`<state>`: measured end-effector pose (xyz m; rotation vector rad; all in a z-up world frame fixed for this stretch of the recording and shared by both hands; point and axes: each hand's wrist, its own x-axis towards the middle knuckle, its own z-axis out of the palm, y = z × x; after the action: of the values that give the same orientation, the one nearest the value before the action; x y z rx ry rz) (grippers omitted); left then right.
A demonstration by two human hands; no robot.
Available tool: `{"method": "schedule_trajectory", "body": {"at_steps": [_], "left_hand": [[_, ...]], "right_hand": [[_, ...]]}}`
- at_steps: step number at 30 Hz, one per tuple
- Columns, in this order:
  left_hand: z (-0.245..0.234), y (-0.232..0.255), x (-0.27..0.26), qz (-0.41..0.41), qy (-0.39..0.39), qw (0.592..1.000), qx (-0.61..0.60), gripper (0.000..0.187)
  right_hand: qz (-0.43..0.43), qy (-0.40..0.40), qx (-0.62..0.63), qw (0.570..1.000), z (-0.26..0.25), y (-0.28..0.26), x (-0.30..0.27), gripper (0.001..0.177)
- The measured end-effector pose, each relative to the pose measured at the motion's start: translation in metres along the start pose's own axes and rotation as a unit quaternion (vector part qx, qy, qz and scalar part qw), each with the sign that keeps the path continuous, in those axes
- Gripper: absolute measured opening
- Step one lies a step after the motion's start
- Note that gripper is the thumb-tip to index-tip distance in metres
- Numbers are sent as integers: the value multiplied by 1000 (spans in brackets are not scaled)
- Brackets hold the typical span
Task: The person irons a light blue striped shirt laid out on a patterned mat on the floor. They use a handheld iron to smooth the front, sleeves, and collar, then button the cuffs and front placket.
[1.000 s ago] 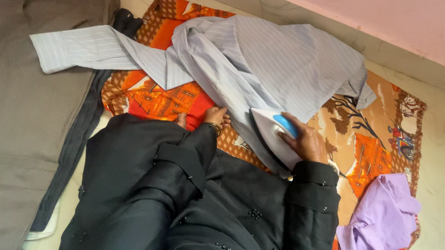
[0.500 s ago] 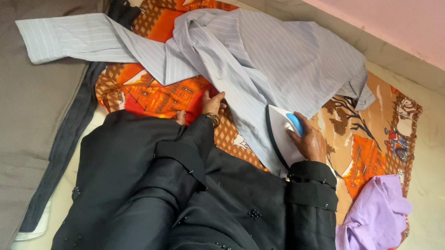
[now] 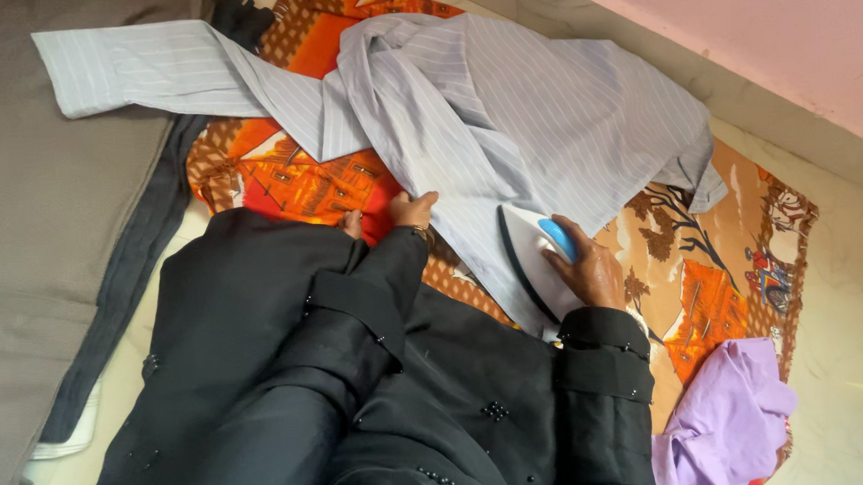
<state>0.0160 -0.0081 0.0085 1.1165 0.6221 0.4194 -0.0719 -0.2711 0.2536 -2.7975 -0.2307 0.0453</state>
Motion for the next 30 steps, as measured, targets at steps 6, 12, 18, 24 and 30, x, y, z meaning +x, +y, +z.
{"method": "schedule_trajectory", "body": {"at_steps": [6,12,18,24,30], "left_hand": [[-16,13,-6,87,65,987,122,36],[-24,39,-18,124,70,980,141,28],[-27,69,-27,126,40,967,219,30],[-31,71,-30,88,41,959,265,28],[-44,61,-16,134,69,945,289,23]], "right_hand": [[-146,-30,13,989,17,-37,-6,61],[-54,14,-12,998,32,-49,2,59],[-26,26,1,999,32,-46,14,59],[-120,-89,-6,989,34,-67,-14,64],[-79,-37,-14,996,46,-55,-7,64]]}}
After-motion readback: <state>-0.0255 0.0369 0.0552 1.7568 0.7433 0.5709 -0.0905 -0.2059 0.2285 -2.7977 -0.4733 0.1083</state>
